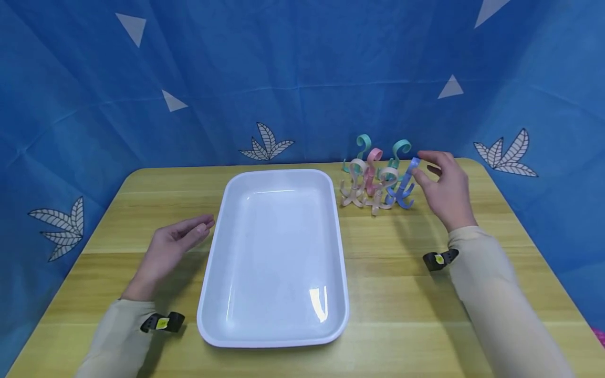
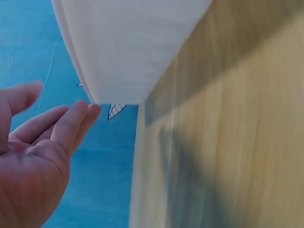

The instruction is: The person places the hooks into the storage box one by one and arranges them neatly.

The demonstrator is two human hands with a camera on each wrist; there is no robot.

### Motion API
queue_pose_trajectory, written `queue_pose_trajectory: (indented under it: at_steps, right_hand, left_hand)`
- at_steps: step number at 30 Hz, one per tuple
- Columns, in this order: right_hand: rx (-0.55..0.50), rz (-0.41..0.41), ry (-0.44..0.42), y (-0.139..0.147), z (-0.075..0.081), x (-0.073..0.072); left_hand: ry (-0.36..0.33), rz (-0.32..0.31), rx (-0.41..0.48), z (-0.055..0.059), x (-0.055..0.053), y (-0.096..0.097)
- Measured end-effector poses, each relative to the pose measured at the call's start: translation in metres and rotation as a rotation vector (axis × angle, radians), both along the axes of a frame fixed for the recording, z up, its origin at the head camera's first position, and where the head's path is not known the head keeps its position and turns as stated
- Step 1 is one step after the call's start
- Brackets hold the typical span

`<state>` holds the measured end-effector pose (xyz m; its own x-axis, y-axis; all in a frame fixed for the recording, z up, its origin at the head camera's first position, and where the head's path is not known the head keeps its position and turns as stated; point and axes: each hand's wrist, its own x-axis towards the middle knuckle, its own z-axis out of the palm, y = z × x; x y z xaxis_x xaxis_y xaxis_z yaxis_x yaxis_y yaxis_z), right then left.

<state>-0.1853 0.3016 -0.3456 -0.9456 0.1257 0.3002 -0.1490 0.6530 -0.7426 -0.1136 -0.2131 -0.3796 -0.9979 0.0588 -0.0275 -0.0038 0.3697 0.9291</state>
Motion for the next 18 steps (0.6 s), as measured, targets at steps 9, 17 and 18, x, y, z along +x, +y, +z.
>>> queue_pose_trajectory:
  at_steps: [9,17,18]
  right_hand:
    - [-0.112,0.008,-0.114,0.004,-0.014,-0.02]
    - [-0.07,-0.016,-0.141,0.005,-0.017,-0.025]
    - [-0.06,-0.015,-0.141,0.005,-0.017,-0.026]
  left_hand:
    - [-0.125,-0.008,0.078,-0.01,-0.002,0.012]
    - [-0.136,0.0,0.1,-0.016,-0.003,0.016]
    - [-0.138,0.005,0.099,-0.017,-0.003,0.016]
